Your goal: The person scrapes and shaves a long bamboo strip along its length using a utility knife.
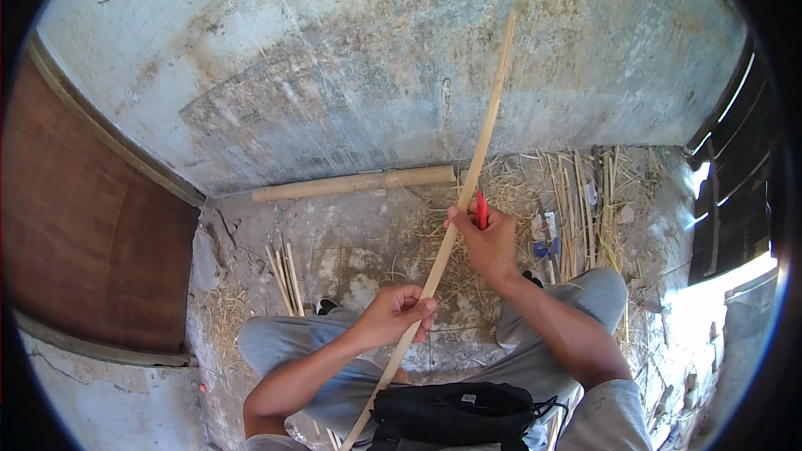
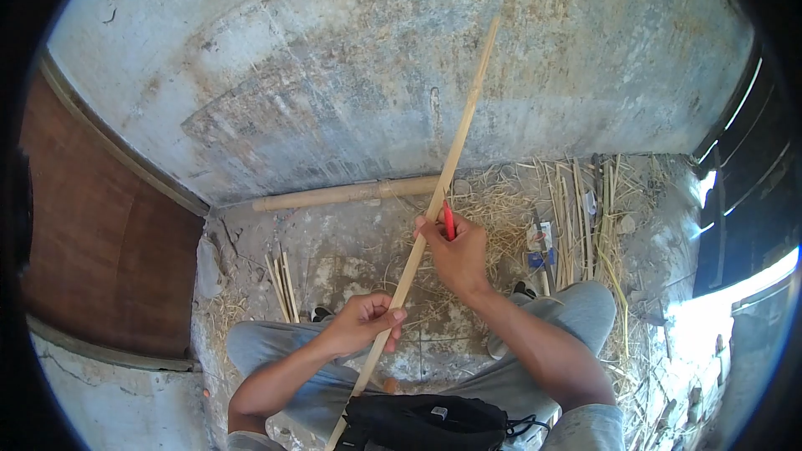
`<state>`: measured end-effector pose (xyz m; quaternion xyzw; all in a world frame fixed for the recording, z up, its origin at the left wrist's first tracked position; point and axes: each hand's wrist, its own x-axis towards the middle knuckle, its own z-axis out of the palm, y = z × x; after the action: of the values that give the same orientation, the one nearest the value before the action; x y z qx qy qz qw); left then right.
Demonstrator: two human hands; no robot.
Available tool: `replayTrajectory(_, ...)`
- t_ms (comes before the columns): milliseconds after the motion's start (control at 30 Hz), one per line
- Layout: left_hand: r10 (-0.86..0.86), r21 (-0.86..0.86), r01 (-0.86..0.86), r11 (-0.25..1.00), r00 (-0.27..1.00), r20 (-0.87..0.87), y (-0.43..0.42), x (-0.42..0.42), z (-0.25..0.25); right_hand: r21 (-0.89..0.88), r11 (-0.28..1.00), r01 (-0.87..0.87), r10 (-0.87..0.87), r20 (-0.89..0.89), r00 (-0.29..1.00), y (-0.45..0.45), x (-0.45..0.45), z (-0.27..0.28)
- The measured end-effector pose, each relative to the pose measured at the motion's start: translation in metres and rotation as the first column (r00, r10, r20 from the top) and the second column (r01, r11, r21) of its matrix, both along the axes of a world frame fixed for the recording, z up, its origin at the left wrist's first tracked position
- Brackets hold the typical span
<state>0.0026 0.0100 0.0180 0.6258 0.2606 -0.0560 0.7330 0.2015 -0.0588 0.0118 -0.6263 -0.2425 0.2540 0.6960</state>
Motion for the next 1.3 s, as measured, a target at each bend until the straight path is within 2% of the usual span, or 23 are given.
replayTrajectory(67, -0.006, 0.011, 0.006, 1.000, 1.000, -0.022, 0.000, -0.003, 0.001, -0.008, 1.000, 0.005, -0.004, 0.044, 0.999, 0.000, -0.001, -0.002)
replayTrajectory(133, 0.034, -0.125, -0.025, 0.992, 0.997, 0.069, 0.000, -0.006, 0.002, -0.020, 1.000, 0.009, -0.007, 0.057, 0.998, -0.003, -0.001, 0.003)
replayTrajectory(167, 0.038, -0.125, -0.029, 0.992, 0.997, 0.069, 0.000, -0.006, 0.004, -0.030, 0.999, 0.014, -0.012, 0.069, 0.998, -0.003, -0.001, 0.007)
replayTrajectory(233, 0.103, -0.358, -0.060, 0.932, 0.989, 0.103, -0.001, -0.007, 0.009, 0.018, 0.999, 0.031, -0.032, 0.045, 0.998, -0.003, -0.002, 0.011)
replayTrajectory(267, 0.104, -0.358, -0.060, 0.932, 0.989, 0.104, 0.000, -0.007, 0.009, 0.064, 0.996, 0.055, -0.056, 0.019, 0.998, -0.003, -0.001, 0.013)
replayTrajectory(333, 0.171, -0.522, -0.095, 0.848, 0.980, 0.098, 0.001, -0.007, 0.009, 0.049, 0.997, 0.055, -0.057, 0.038, 0.998, -0.004, 0.003, 0.013)
replayTrajectory(433, 0.150, -0.534, -0.084, 0.842, 0.985, 0.082, 0.006, -0.007, 0.015, 0.000, 0.998, 0.059, -0.059, 0.040, 0.997, -0.008, 0.007, 0.020)
replayTrajectory(533, 0.147, -0.449, -0.109, 0.887, 0.988, 0.050, 0.006, -0.005, 0.017, -0.050, 0.997, 0.053, -0.052, 0.013, 0.999, -0.009, 0.010, 0.023)
replayTrajectory(600, 0.156, -0.451, -0.128, 0.883, 0.988, 0.024, 0.007, -0.004, 0.021, -0.067, 0.997, 0.040, -0.040, 0.002, 0.999, -0.008, 0.010, 0.022)
replayTrajectory(667, 0.165, -0.449, -0.148, 0.881, 0.986, -0.002, 0.011, -0.003, 0.021, -0.040, 0.998, 0.037, -0.038, -0.010, 0.999, -0.007, 0.008, 0.022)
replayTrajectory(800, 0.156, -0.487, -0.109, 0.867, 0.986, 0.057, 0.027, -0.005, 0.024, 0.019, 1.000, 0.022, -0.022, -0.005, 1.000, -0.006, 0.008, 0.022)
replayTrajectory(867, 0.155, -0.480, -0.095, 0.872, 0.984, 0.088, 0.029, -0.005, 0.029, -0.019, 1.000, 0.025, -0.019, 0.291, 0.956, -0.010, 0.006, 0.020)
replayTrajectory(900, 0.169, -0.437, -0.115, 0.892, 0.982, 0.087, 0.028, -0.005, 0.031, -0.017, 1.000, 0.025, -0.019, 0.293, 0.956, -0.015, 0.001, 0.022)
replayTrajectory(967, 0.184, -0.390, -0.133, 0.911, 0.978, 0.095, 0.024, -0.004, 0.036, -0.185, 0.982, -0.036, 0.129, 0.522, 0.843, -0.031, -0.012, 0.034)
replayTrajectory(1000, 0.187, -0.283, -0.156, 0.946, 0.978, 0.088, 0.020, -0.005, 0.037, -0.183, 0.982, -0.036, 0.128, 0.525, 0.841, -0.037, -0.018, 0.036)
replayTrajectory(1033, 0.193, -0.174, -0.177, 0.969, 0.978, 0.080, 0.016, -0.006, 0.036, -0.230, 0.967, -0.110, 0.222, 0.547, 0.807, -0.044, -0.024, 0.036)
replayTrajectory(1067, 0.193, -0.173, -0.177, 0.969, 0.978, 0.083, 0.013, -0.007, 0.033, -0.278, 0.944, -0.180, 0.312, 0.562, 0.766, -0.049, -0.028, 0.036)
replayTrajectory(1100, 0.218, -0.126, -0.208, 0.970, 0.973, 0.073, 0.009, -0.009, 0.030, -0.278, 0.944, -0.179, 0.311, 0.563, 0.766, -0.053, -0.031, 0.037)
replayTrajectory(1167, 0.243, -0.085, -0.238, 0.968, 0.968, 0.058, 0.004, -0.009, 0.026, -0.286, 0.922, -0.261, 0.386, 0.642, 0.662, -0.059, -0.034, 0.037)
replayTrajectory(1233, 0.280, -0.034, -0.278, 0.960, 0.959, 0.040, -0.001, -0.007, 0.025, -0.301, 0.914, -0.271, 0.404, 0.623, 0.670, -0.060, -0.038, 0.031)
replayTrajectory(1300, 0.289, -0.053, -0.287, 0.956, 0.957, 0.030, -0.004, -0.006, 0.025, -0.316, 0.907, -0.279, 0.419, 0.605, 0.677, -0.061, -0.043, 0.025)
